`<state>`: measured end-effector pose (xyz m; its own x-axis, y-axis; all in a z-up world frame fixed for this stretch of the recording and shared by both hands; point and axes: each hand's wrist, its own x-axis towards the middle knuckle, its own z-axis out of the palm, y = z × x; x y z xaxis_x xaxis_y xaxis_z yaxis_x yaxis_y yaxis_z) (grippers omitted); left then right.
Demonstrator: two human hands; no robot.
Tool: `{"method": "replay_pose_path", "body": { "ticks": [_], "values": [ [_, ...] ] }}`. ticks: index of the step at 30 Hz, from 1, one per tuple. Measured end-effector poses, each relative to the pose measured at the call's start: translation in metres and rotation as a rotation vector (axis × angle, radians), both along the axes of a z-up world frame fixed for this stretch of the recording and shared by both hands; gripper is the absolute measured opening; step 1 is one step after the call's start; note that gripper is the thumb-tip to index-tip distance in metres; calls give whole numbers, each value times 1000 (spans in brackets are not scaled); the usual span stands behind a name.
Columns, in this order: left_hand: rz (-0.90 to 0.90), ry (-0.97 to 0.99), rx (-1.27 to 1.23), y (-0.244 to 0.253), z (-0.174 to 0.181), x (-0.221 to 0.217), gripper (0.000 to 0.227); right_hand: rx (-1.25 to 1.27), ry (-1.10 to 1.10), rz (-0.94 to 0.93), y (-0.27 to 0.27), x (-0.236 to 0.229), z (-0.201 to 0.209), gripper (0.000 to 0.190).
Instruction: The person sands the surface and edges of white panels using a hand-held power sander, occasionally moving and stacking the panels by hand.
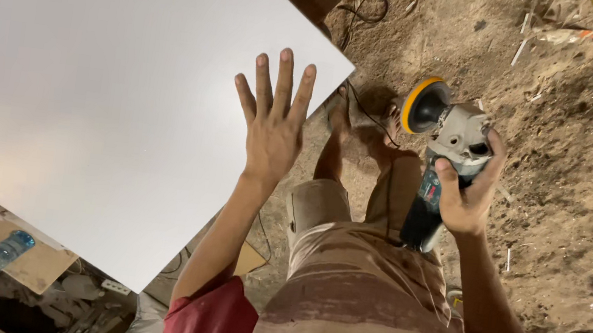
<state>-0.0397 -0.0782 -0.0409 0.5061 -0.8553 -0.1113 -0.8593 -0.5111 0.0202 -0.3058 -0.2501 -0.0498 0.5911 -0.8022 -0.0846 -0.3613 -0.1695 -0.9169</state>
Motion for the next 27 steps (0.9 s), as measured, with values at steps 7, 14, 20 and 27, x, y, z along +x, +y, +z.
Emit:
{"method": "replay_pose_path", "body": {
  "ticks": [7,14,20,27],
  "values": [
    [-12,71,-117,20,-7,-13,93,288,-99,-45,6,16,12,65],
    [201,20,-13,-27,25,25,81,1020,-434,11,0,21,-27,78],
    [265,8,35,-35,27,28,93,905,-382,31,5,36,-20,83],
    [276,21,14,-36,28,27,95,864,-384,166,-4,53,-4,77]
  ]
}}
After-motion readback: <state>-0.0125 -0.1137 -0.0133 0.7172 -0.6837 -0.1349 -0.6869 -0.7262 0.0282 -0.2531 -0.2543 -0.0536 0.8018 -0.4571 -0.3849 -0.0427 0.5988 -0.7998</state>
